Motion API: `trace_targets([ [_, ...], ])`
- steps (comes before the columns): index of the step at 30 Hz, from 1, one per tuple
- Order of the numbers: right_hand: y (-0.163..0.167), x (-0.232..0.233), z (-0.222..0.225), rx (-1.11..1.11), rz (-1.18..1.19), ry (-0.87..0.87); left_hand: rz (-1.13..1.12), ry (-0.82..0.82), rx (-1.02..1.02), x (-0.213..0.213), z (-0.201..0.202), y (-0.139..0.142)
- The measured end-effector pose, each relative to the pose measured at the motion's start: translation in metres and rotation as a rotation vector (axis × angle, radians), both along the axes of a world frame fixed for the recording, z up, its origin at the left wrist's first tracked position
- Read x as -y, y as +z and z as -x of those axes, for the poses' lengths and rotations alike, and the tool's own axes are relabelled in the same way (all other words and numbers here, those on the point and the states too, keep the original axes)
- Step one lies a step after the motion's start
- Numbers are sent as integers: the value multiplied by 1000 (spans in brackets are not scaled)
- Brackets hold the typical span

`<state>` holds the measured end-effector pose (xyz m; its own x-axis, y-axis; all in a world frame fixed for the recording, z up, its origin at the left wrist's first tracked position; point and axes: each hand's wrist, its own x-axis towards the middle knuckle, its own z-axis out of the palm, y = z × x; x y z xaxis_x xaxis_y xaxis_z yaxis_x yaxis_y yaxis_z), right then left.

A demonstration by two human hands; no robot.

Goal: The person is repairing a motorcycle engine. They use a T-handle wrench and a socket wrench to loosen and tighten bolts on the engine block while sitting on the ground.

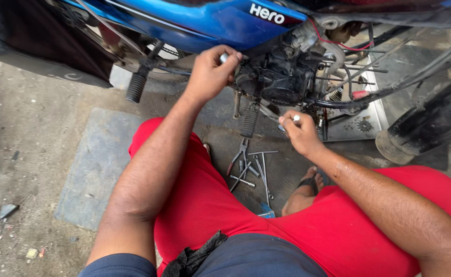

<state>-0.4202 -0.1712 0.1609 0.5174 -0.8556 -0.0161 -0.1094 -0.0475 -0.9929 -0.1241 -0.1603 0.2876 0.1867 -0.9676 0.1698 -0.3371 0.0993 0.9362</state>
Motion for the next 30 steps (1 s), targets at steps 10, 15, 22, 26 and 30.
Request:
trace_targets([
  [10, 79, 1, 15, 512, 86, 21, -59, -9, 124, -6, 10, 5],
  [15, 98, 15, 32, 646, 37, -61, -67, -60, 195, -4, 21, 3],
  [22, 91, 13, 9, 397, 67, -9, -79, -139, 225, -2, 38, -3],
  [26, 105, 16, 28, 540, 140, -45, -139, -162, 267, 3, 41, -3],
  [30, 94, 14, 42, 499, 192, -39, -85, -202, 261, 0, 42, -6],
])
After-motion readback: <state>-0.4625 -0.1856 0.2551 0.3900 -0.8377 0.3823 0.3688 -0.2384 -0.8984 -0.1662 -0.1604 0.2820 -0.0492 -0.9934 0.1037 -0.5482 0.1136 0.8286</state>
